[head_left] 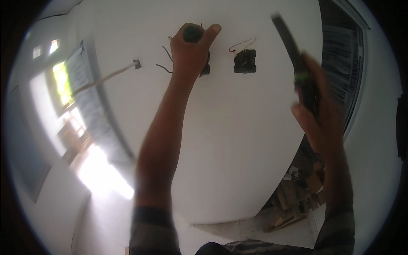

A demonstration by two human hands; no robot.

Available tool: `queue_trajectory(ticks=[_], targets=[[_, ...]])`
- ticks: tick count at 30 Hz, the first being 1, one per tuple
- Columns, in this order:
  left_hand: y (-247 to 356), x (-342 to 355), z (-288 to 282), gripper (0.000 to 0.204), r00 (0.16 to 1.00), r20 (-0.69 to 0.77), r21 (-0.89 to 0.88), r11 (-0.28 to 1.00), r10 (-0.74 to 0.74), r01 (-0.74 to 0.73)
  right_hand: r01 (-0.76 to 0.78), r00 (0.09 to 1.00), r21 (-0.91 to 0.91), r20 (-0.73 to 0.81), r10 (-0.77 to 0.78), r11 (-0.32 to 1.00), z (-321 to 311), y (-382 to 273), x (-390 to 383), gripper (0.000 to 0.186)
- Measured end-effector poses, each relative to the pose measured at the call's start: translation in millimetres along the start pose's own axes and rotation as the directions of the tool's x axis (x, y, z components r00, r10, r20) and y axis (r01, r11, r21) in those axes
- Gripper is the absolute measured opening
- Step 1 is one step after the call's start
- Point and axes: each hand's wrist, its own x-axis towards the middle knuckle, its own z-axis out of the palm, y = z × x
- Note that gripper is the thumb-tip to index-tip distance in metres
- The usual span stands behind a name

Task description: The person installs electrical outlets into wall boxes by connecting wires and securing them with a screwdriver. They retrieve additional parts from a box on the floor and use a voltage tester to check the wiring before finishing the installation.

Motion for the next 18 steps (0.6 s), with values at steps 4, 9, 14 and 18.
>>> queue_trajectory(ticks=[4,9,14,18], targets=[[4.5,5.3,14.4,0.038,0.998,0.065,-0.01,1.0,0.008,-0.007,0.425,0.902,-0.185,0.009,-0.431,0.886,7.1,2.9,70.9,0.065],[3.3,6.6,11.0,0.035,0.997,0.074,0.015,1.0,-0.005,0.004,0.451,0.853,-0.024,-0.284,-0.439,0.892,33.6,-24.9,116.7,0.06],[-5.5,8.6,15.4,0.031,0.987,0.028,-0.073,0.985,0.158,-0.156,0.228,0.973,-0.189,0.086,-0.215,0.955,70.9,16.2,116.4,0.051],[-12.3,13.1,12.6,0.024,0.991,0.071,-0.019,0.994,0.11,-0.109,0.199,0.98,-0.076,0.004,-0.199,0.977,63.2,1.1,121.4,0.051]])
